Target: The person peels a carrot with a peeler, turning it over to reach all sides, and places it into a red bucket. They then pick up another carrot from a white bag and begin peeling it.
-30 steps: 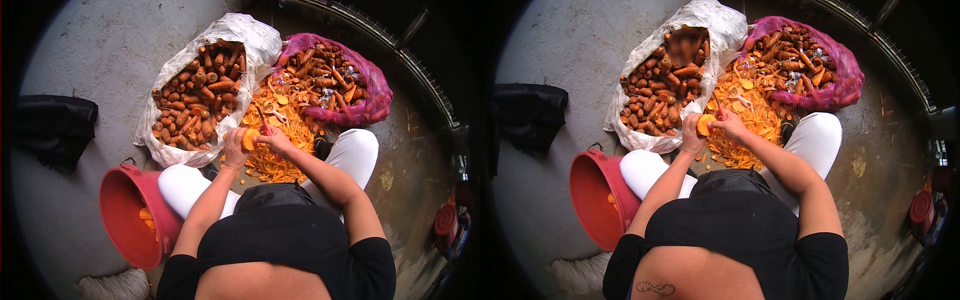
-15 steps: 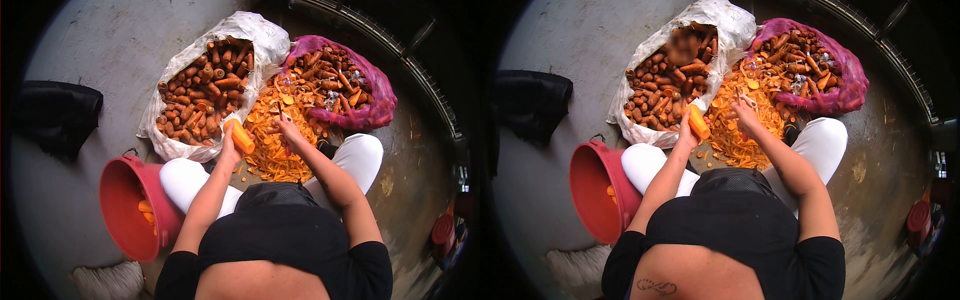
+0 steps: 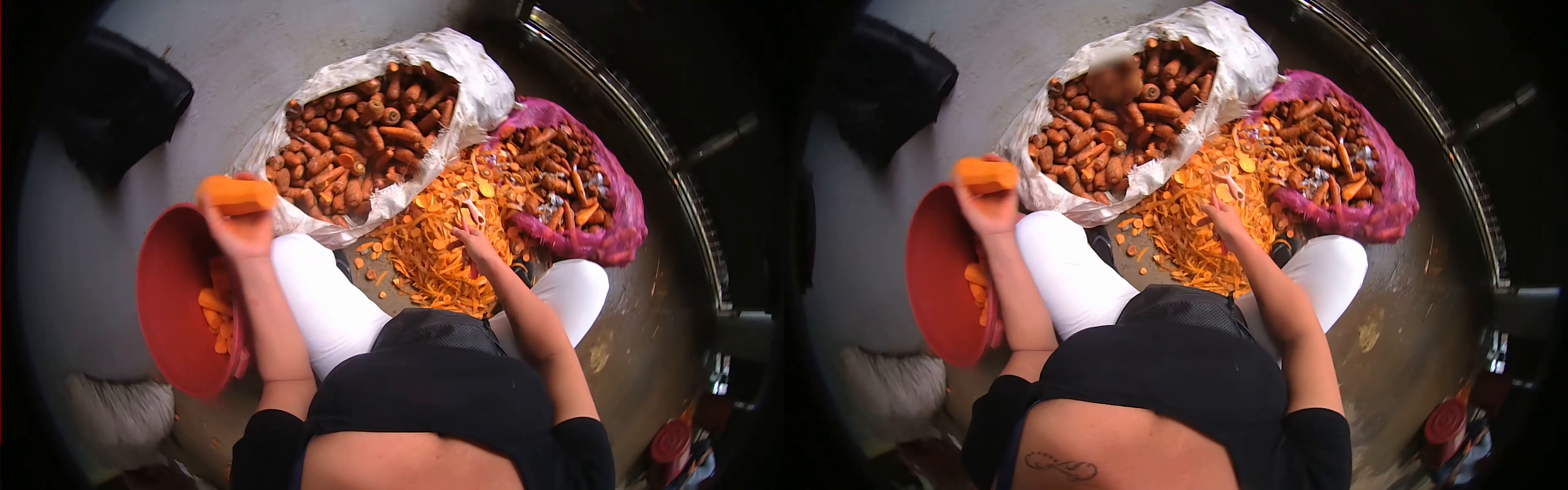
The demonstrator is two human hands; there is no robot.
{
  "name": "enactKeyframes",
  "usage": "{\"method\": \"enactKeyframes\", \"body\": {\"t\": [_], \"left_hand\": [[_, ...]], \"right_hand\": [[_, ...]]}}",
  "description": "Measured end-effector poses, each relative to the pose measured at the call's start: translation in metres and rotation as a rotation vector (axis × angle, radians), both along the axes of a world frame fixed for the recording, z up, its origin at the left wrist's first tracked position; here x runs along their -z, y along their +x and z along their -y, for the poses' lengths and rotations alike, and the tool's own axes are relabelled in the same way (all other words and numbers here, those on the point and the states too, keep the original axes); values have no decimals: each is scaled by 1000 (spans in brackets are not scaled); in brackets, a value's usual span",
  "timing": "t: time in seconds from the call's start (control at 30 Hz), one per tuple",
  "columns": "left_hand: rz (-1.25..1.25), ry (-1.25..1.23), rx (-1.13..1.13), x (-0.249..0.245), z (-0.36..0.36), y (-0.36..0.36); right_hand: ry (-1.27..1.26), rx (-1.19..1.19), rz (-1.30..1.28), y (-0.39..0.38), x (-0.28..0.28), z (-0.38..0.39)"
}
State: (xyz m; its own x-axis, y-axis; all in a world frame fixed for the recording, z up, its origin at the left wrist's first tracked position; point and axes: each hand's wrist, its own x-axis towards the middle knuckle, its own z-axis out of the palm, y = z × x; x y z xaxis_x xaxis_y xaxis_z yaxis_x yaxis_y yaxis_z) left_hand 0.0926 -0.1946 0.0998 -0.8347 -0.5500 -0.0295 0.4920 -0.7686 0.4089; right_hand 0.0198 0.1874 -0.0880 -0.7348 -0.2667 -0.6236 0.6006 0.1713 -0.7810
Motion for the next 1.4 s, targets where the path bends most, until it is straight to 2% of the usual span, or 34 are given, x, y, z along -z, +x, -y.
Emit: {"method": "enactKeyframes", "body": {"t": [0.07,0.13,0.2,0.27,0.33,0.4,0.6,0.67,0.7,0.77,0.8,0.83,0.87,0.9,0.93,0.97,1.0,1.03,1.07,1.2,1.4], "left_hand": [[-77,61,-231,-1,53,26],[-64,224,-466,-1,95,48],[-140,287,-453,5,113,67],[-107,363,-416,2,107,69],[-215,233,-166,11,96,58],[-207,213,76,13,82,35],[-97,145,301,15,29,-61],[45,84,292,29,15,-99],[99,-35,316,51,16,-122],[388,-176,265,96,17,-165],[526,-137,290,125,22,-184],[640,-254,311,153,21,-191],[755,-340,294,185,21,-200],[1075,-593,279,253,23,-209],[1140,-644,320,270,18,-206],[1336,-821,385,340,31,-212],[1522,-891,523,324,25,-205],[1582,-1245,512,351,27,-199],[1587,-1412,575,375,34,-196],[1734,-1387,655,385,16,-204],[1889,-1449,739,388,-10,-227]], "right_hand": [[26,9,13,-1,8,-2],[56,-1,26,-2,8,-2],[64,-6,32,-3,14,-3],[80,4,46,-6,24,-3],[91,17,47,-8,32,-3],[119,8,22,-10,38,-4],[247,-77,-97,-14,33,0],[339,-173,-210,-15,48,-2],[382,-230,-242,-15,53,-5],[424,-270,-260,-10,62,-8],[443,-293,-272,-10,67,-10],[453,-311,-295,-10,73,-13],[472,-346,-322,-10,76,-16],[496,-368,-345,-17,77,-16],[522,-390,-370,-13,68,-17],[514,-383,-382,-12,61,-16],[505,-377,-393,-13,55,-14],[543,-433,-370,-14,50,-14],[509,-442,-335,-15,45,-13],[544,-510,-224,-15,48,-17],[510,-481,-125,-22,41,-18]]}}
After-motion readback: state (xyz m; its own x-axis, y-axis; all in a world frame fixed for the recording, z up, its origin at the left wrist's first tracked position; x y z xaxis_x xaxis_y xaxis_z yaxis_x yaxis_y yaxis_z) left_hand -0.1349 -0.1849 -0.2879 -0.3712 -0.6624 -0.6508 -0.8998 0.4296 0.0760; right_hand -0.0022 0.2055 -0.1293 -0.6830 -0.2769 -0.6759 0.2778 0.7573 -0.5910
